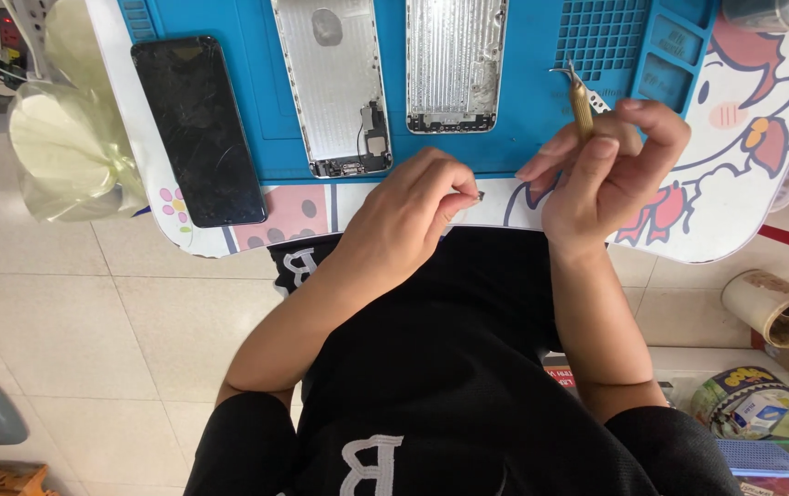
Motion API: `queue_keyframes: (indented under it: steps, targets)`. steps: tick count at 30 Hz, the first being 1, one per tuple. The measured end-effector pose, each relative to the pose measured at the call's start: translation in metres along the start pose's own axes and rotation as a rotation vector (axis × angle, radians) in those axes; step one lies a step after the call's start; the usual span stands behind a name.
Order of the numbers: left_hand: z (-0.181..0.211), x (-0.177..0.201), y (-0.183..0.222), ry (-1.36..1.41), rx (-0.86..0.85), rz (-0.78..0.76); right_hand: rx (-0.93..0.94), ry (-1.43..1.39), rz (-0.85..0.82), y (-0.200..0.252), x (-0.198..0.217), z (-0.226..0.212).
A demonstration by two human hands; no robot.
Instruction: The person disassembles a smartphone on a blue repair mat. They use a screwdriver to remove small screws from the phone chassis, pick at internal components with the tool and fingers, reposition the phone frame, and finally hold the opened phone body while working on its interior with the screwdriver.
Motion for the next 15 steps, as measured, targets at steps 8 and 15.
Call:
queue_keyframes:
  steps: [8,15]
  targets:
    - [-0.002,0.001,0.014,0.271,0.131,-0.074,0.120,0.055,0.014,-0.006,-0.010,-0.011]
    - [-0.016,-0.009,0.026,0.351,0.243,-0.060,0.154,0.068,0.099,-0.004,-0.010,-0.014]
Point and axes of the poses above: each hand's wrist, its own y-axis away from the middle knuckle, its own x-axis out of the back of the hand, z = x × y, the point moved 3 cm from there along -y, towards the middle knuckle, and after that the axes turned 11 degrees about z, right-handed, at the moved point
